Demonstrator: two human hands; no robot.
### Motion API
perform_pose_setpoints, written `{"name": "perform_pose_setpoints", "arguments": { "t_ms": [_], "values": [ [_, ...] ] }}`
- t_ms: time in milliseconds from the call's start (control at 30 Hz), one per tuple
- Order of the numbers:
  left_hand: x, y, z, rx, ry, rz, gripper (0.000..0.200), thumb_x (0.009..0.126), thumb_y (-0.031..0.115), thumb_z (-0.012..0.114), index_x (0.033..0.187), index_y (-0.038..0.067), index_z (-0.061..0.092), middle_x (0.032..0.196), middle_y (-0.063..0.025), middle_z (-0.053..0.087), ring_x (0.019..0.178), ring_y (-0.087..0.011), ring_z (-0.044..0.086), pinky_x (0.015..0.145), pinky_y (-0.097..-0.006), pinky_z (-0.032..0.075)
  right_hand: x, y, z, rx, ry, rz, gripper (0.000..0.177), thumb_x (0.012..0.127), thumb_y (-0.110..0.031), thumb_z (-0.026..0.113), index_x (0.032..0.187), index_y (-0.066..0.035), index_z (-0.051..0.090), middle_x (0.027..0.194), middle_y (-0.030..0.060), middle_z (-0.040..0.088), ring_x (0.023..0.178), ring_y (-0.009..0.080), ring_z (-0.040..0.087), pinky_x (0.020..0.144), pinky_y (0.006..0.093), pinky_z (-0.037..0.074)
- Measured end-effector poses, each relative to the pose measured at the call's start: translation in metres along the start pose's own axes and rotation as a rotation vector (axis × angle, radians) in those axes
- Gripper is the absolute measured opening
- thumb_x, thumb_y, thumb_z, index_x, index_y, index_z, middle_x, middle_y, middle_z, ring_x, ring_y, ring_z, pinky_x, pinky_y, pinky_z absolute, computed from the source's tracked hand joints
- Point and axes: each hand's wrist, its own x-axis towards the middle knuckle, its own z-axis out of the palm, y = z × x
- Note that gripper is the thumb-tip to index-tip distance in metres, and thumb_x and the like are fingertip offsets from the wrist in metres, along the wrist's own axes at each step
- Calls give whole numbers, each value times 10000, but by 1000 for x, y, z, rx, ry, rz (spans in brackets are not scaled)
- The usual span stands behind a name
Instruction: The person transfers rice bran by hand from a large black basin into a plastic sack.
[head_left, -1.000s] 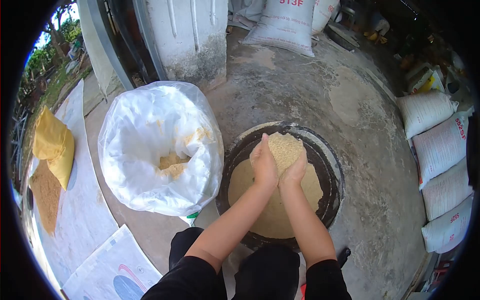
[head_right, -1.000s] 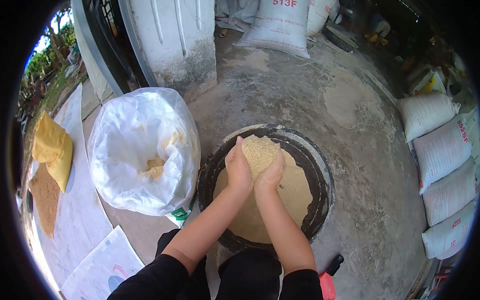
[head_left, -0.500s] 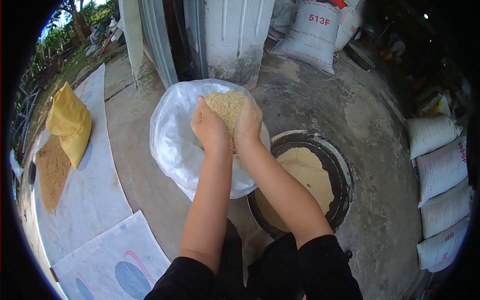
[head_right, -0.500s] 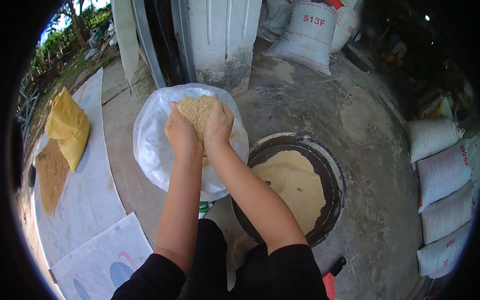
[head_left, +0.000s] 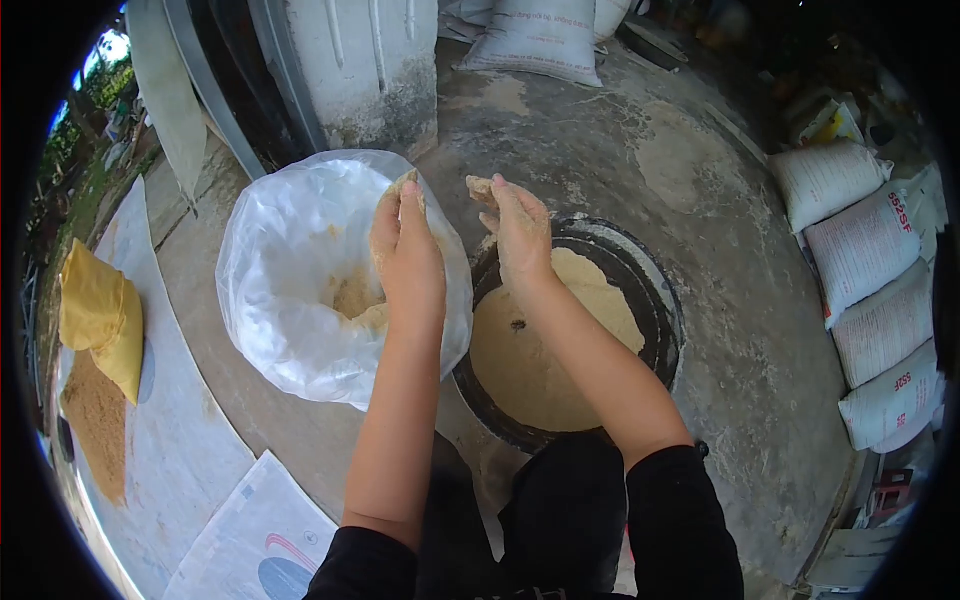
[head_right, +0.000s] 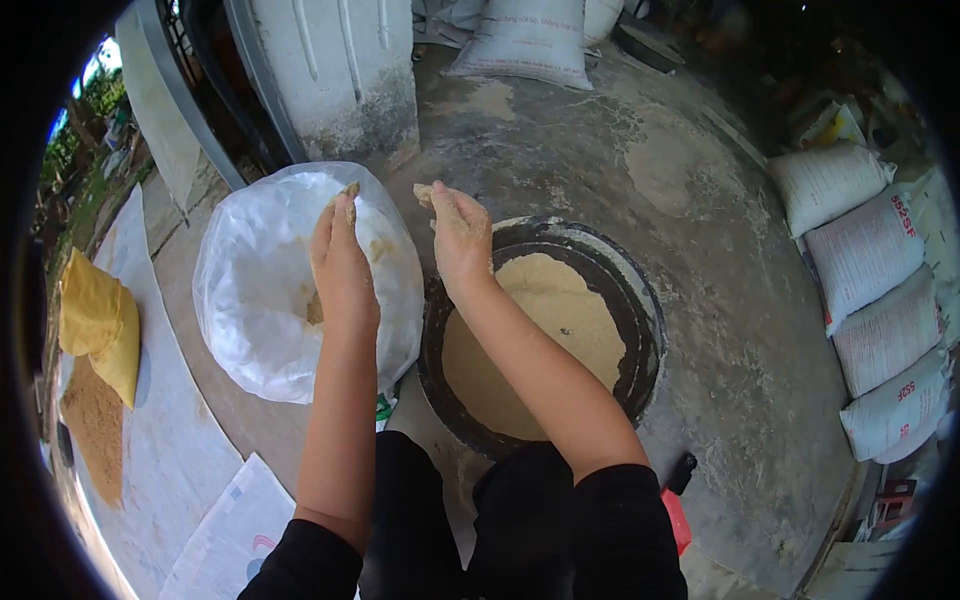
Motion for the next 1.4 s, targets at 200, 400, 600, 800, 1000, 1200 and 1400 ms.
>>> {"name": "perform_pose_setpoints", "arguments": {
  "t_ms": [200,400,600,800,1000,1200,1400],
  "values": [
    [-57,-123,82,56,-386,16,320,907,239,424,997,-48,534,874,-125,568,834,-175,519,781,-276,389,4,86,-162,-130,354,118,366,873,-326,483,951,1,627,937,101,632,874,176,567,787,287,405],
    [-110,-337,54,557,-431,-217,403,906,254,416,1183,-34,465,1127,-195,538,1069,-264,503,898,-305,371,-56,208,-290,-613,512,196,421,882,-327,457,969,60,597,919,166,628,862,247,582,802,309,410],
    [-139,-383,53,705,-450,63,407,889,218,403,1229,-4,433,1245,-239,428,1196,-335,382,989,-340,294,-70,260,-264,-416,594,287,475,882,-390,448,987,47,602,923,153,624,861,191,548,810,310,403],
    [-151,-378,70,270,-219,-449,312,900,184,426,1079,-46,538,1077,-158,566,978,-216,529,862,-301,394,-69,234,-226,-216,588,472,423,868,-342,477,974,47,606,951,137,621,871,222,572,790,298,423],
    [-138,-328,76,-123,-80,-518,335,908,251,451,1066,-29,546,985,-81,584,897,-132,523,821,-257,407,-59,211,-206,199,611,467,354,855,-285,480,930,39,601,921,123,605,838,210,562,770,298,430],
    [-95,-222,88,-92,-147,-295,307,931,224,388,1021,-17,555,952,-73,592,859,-126,539,765,-263,430,-28,122,-156,269,455,310,384,864,-311,455,1007,28,565,989,130,582,857,211,563,772,293,433],
    [-39,-107,79,-102,-58,3,321,921,229,397,997,-41,551,948,-135,589,870,-204,545,775,-312,420,-8,-1,-50,395,171,272,384,873,-336,439,996,5,566,977,111,583,836,191,573,752,284,439]
  ]
}}
